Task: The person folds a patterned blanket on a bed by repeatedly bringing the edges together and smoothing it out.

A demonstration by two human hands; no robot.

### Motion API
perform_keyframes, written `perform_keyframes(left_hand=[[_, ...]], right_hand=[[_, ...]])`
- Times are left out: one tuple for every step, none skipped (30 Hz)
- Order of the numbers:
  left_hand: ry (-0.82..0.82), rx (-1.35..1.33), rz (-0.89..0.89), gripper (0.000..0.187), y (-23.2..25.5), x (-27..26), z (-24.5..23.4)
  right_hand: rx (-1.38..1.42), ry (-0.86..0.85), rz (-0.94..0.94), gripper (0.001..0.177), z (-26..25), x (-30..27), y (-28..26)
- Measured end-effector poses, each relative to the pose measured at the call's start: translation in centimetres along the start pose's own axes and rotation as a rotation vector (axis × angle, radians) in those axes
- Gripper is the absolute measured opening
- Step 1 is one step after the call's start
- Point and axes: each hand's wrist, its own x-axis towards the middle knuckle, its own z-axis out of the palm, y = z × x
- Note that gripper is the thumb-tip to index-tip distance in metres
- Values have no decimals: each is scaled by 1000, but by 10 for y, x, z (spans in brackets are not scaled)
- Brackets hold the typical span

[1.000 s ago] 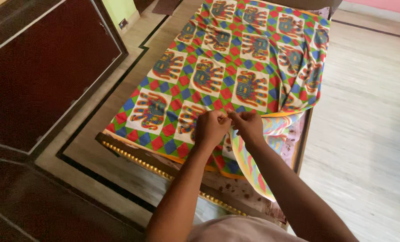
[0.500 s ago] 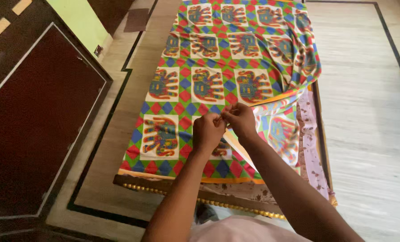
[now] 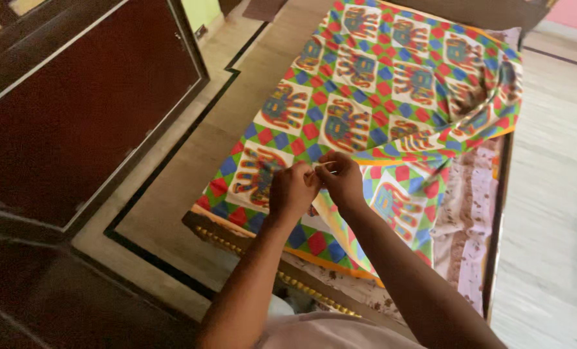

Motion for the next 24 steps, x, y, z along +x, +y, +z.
perform_keyframes(left_hand=[[-11,0,-45,28,-6,0,-6],[-28,-5,-90,30,-11,1,-9],[-46,-11,-135,32,-16,1,-13],[-29,-5,-127,31,-23,2,-17],[-13,2,-119,30,-32,2,-23],[-1,11,-110,29,-40,3,-29],[13,6,-108,29,-48,5,-34],[22,1,-100,28,-57,8,-41],[32,-5,-92,27,-65,11,-48],[15,-16,-117,28,-72,17,-56],[-2,-28,-142,28,-79,22,-64],[-28,-38,-166,28,-86,26,-74],[-101,-103,-259,27,-94,31,-85],[-175,-167,-348,25,-103,36,-96],[-250,-228,-437,24,-113,43,-106],[-200,-180,-333,24,-126,50,-115],[-150,-133,-228,24,-141,56,-123],[-94,-92,-129,24,-155,61,-128],[-82,-97,-99,23,-169,65,-132],[-66,-98,-78,21,-183,67,-138],[-51,-99,-56,20,-196,69,-144],[-45,-102,-54,21,-208,71,-150],[-38,-105,-51,21,-218,73,-156],[-35,-114,-56,22,-227,71,-160]], right_hand=[[2,-17,-17,16,10,5,2],[0,-28,-29,16,17,8,3],[-2,-39,-42,16,24,11,5],[16,-58,-28,15,32,13,7],[34,-76,-13,14,42,15,10],[55,-92,4,13,52,16,12],[51,-98,1,13,62,18,13],[50,-98,-3,13,73,21,15],[48,-97,-7,13,84,25,16],[-1,-78,-9,13,96,29,16],[-50,-58,-11,13,107,32,15],[-96,-31,-7,13,120,33,15],[-97,-22,9,14,134,35,14],[-97,-8,21,14,148,39,12],[-96,5,34,15,163,43,10],[-64,23,51,16,179,45,10],[-32,41,69,18,195,46,10],[-7,51,85,20,208,48,9],[18,53,87,20,221,50,8],[43,48,94,20,234,52,8],[69,42,100,20,247,53,9],[44,48,91,20,260,56,10],[19,53,82,20,273,58,11],[-12,58,80,20,284,57,14]])
